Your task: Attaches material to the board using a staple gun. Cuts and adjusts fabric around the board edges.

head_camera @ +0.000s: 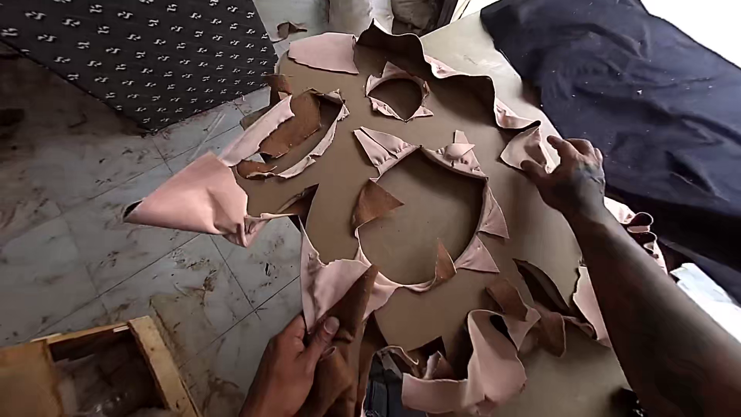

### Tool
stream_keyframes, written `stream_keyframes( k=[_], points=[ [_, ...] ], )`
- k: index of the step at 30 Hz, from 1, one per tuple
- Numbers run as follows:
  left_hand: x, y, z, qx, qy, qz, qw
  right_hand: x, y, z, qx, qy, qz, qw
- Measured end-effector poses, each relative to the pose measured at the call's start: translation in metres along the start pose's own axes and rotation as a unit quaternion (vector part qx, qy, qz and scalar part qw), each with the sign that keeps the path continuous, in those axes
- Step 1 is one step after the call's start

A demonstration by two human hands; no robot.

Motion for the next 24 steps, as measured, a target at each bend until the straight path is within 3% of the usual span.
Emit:
stream_keyframes(
  k=[3,5,7,9,11,13,16,18,20,22,24],
  points=[
    [0.012,0.003,0.001,-0.001,-0.113,-0.053,0.992,0.026,0.126,-0.05,0.137,-0.048,-0.073,0.987],
    [0.041,0.009,0.017,-0.026,-0.221,-0.06,0.973,0.015,0.232,-0.075,0.244,-0.12,-0.144,0.951],
    [0.072,0.015,0.045,-0.085,-0.273,0.023,0.958,-0.006,0.316,-0.085,0.311,-0.102,-0.161,0.931],
    [0.089,0.026,0.082,-0.174,-0.281,0.118,0.936,-0.016,0.37,-0.078,0.321,-0.075,-0.125,0.936],
    [0.079,0.036,0.119,-0.268,-0.219,0.135,0.928,-0.003,0.4,-0.063,0.287,-0.075,-0.068,0.953],
    [0.035,0.046,0.141,-0.352,-0.161,0.037,0.921,0.01,0.42,-0.043,0.253,-0.067,-0.043,0.964],
    [-0.061,0.065,0.153,-0.477,-0.227,-0.15,0.836,0.013,0.445,-0.023,0.249,-0.088,-0.042,0.964],
    [-0.117,0.084,0.154,-0.537,-0.243,-0.195,0.784,0.015,0.455,-0.023,0.268,-0.114,-0.052,0.955],
    [-0.154,0.096,0.152,-0.578,-0.223,-0.19,0.762,0.023,0.458,-0.028,0.293,-0.143,-0.047,0.944],
    [-0.168,0.098,0.15,-0.603,-0.214,-0.132,0.757,0.038,0.457,-0.024,0.286,-0.17,-0.029,0.943],
    [-0.154,0.086,0.159,-0.576,-0.189,-0.075,0.792,0.055,0.454,0.004,0.212,-0.169,-0.017,0.962]
  ],
)
Point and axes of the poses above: each hand's wrist, its own y-axis away from the middle knuckle, its own x-axis out of the back of the hand, z = x × y, the point moved 5 cm from there along -y, towards the middle knuckle, and after that the axes turned 10 degrees about -x, right-handed, at the moved point
